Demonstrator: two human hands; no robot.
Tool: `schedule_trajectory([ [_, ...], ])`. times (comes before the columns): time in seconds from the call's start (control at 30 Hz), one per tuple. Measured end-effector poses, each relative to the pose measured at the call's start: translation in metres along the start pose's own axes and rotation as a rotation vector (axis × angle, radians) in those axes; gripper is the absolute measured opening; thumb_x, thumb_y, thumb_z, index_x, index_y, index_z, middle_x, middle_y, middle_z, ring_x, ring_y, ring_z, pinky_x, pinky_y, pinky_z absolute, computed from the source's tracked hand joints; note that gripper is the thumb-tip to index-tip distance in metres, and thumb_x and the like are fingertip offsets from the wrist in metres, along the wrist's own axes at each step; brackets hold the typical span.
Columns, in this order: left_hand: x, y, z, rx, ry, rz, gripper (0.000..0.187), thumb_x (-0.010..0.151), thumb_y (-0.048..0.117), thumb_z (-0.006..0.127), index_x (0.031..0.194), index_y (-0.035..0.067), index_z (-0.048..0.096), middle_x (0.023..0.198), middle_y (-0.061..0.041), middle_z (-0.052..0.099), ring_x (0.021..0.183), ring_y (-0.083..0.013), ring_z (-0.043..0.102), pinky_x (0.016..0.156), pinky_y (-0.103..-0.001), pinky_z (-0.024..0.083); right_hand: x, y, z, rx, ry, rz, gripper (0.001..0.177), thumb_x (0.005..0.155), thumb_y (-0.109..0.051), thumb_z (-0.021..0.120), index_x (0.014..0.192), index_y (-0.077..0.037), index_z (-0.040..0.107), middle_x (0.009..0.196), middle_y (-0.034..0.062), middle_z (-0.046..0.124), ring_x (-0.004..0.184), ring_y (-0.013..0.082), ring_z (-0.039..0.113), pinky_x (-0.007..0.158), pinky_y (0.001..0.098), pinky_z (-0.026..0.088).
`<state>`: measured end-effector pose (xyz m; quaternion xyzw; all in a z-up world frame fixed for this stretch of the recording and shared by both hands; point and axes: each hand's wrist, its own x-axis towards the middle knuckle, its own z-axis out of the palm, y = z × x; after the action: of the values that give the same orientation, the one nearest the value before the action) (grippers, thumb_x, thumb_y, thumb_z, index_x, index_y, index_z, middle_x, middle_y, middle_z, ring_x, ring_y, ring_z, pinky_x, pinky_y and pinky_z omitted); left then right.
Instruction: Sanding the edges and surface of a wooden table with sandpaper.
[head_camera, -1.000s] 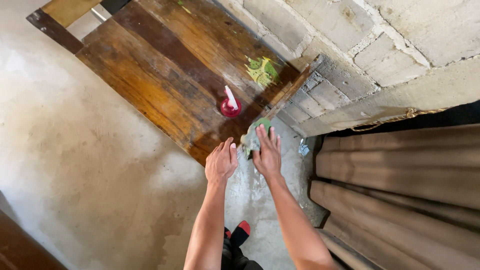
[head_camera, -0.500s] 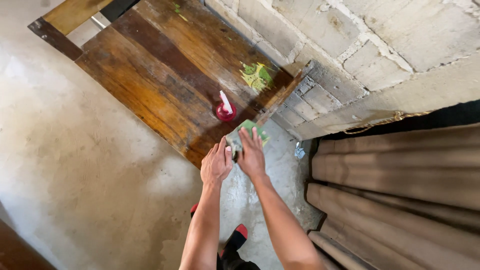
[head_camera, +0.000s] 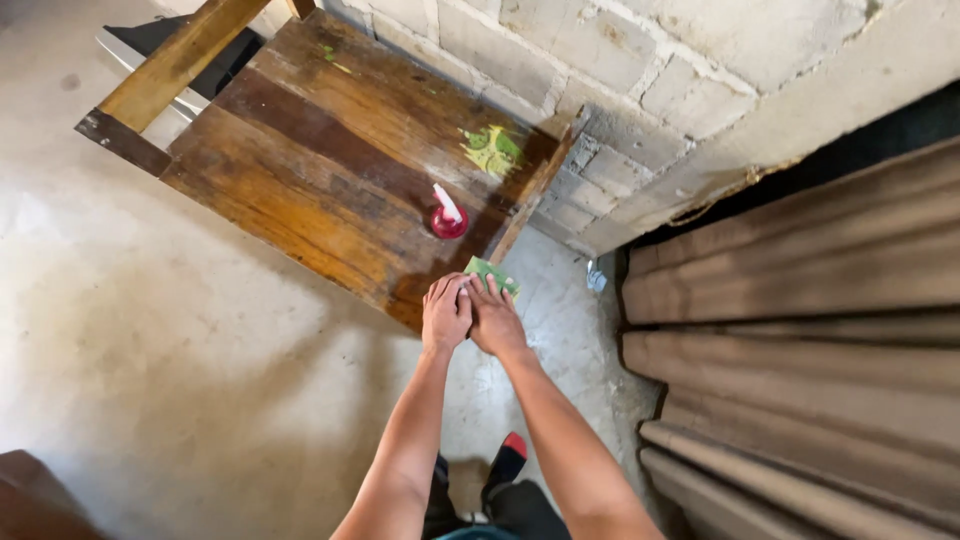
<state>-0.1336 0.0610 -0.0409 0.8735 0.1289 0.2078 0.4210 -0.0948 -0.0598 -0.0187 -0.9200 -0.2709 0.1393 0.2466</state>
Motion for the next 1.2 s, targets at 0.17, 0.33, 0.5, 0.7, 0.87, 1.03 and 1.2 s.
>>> schedule_trajectory([
  [0.17,-0.007,-0.018,-0.014,-0.150,-0.195,-0.051,0.042,0.095,0.009,0.056,0.136,0.014,0.061,0.129,-0.015,0.066,0.118,-0.0365,0.062,0.099,-0.045,0.050,-0.004,-0.008,0.002,-0.014,-0.038,0.046,0.070,0.086,-0.015,0.064,0.154,-0.015,0.044,0.165,0.0069,0.034,0.154,0.0328,0.027,0.122,0.0520,0.025],
  [0.33,-0.012,-0.029,-0.029,-0.202,-0.236,0.012,0.042,0.090,0.004,0.063,0.131,0.010,0.064,0.121,-0.020,0.068,0.113,-0.0395,0.062,0.100,-0.045,0.050,-0.028,-0.021,0.005,0.042,-0.023,0.061,0.071,0.089,-0.015,0.067,0.155,-0.013,0.043,0.166,0.0083,0.035,0.154,0.0344,0.028,0.123,0.0527,0.026],
  [0.5,-0.009,-0.023,-0.054,-0.255,-0.378,-0.044,0.038,0.083,0.004,0.066,0.120,0.011,0.069,0.111,-0.015,0.068,0.099,-0.0345,0.069,0.086,-0.040,0.056,-0.055,-0.049,-0.015,0.163,-0.052,0.082,0.076,0.088,-0.022,0.073,0.155,-0.011,0.040,0.165,0.0101,0.033,0.151,0.0335,0.030,0.122,0.0509,0.025],
  [0.7,-0.011,-0.021,-0.067,-0.236,-0.399,-0.127,0.036,0.084,0.002,0.066,0.119,0.010,0.071,0.106,-0.015,0.068,0.096,-0.0315,0.068,0.085,-0.039,0.055,-0.051,-0.037,-0.008,0.196,0.186,0.137,0.070,0.093,-0.032,0.073,0.156,-0.018,0.046,0.166,0.0194,0.035,0.149,0.0372,0.039,0.122,0.0457,0.036],
  [0.87,-0.026,-0.036,-0.073,-0.247,-0.385,-0.174,0.037,0.085,0.001,0.064,0.120,0.011,0.070,0.107,-0.014,0.068,0.096,-0.0301,0.069,0.086,-0.039,0.055,-0.049,-0.051,0.011,0.067,0.207,0.149,0.069,0.092,-0.038,0.071,0.154,-0.021,0.046,0.163,0.0251,0.031,0.146,0.0441,0.039,0.116,0.0488,0.037],
  [1.03,-0.042,-0.033,-0.084,-0.246,-0.329,-0.180,0.036,0.087,0.003,0.062,0.121,0.013,0.070,0.107,-0.014,0.068,0.096,-0.0313,0.069,0.085,-0.040,0.056,-0.060,-0.075,0.025,-0.086,0.202,0.158,0.061,0.099,-0.044,0.060,0.154,-0.022,0.046,0.164,0.0258,0.031,0.140,0.0474,0.046,0.102,0.0519,0.047],
  [1.2,-0.019,-0.014,-0.082,-0.142,-0.334,-0.145,0.032,0.090,0.010,0.067,0.121,0.014,0.069,0.105,-0.017,0.067,0.097,-0.0373,0.067,0.086,-0.044,0.054,-0.037,-0.067,0.027,-0.077,0.174,0.413,0.054,0.102,-0.047,0.054,0.154,-0.035,0.046,0.153,0.0312,0.042,0.109,0.0503,0.065,0.084,0.0546,0.058],
])
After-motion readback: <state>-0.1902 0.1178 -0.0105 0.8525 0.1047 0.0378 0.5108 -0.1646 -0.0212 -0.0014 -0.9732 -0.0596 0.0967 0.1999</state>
